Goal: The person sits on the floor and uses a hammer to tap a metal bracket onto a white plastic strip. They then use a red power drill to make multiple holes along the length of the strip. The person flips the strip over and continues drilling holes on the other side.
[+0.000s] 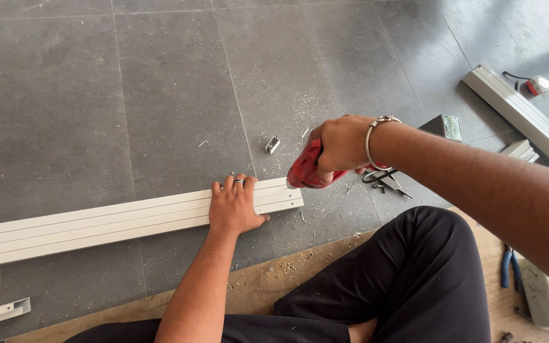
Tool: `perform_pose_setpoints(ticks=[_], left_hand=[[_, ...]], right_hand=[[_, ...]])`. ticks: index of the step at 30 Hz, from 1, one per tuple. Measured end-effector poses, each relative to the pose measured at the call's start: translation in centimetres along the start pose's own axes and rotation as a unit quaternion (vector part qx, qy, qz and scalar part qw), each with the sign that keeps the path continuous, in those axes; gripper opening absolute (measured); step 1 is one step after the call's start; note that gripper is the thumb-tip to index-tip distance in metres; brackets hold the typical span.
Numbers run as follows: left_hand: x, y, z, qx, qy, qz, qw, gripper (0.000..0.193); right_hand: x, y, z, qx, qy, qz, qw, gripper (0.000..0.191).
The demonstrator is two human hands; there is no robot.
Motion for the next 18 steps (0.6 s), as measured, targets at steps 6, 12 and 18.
perform_pose_setpoints(ticks=[6,12,18], left_hand=[[0.1,-0.1,0.2,0.001,-0.001,-0.01,1.0,0.102],[-0.1,-0.2,0.3,0.002,0.0,-0.019,1.0,0.1],[0.1,-0.3,0.2,0.002,-0.01,-0.018,1.0,0.098]], right_hand=[[0.0,-1.7,0.3,-0.016,0.009,0.026,0.999,0.064],[-0.3,-2.6,0.6,-0.006,0.011,0.052,0.999,0.066],[-0.5,-2.3,0.4,0.015,0.009,0.033,0.999,0.069]])
Point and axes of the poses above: each hand's wrist, its own z-axis away from the middle knuckle, its own x-axis out of the palm, y = z × x, the point moved 9 cm from there along -z, towards the middle knuckle, and after that the axes turned 8 degrees about x, right-handed, at the moved point
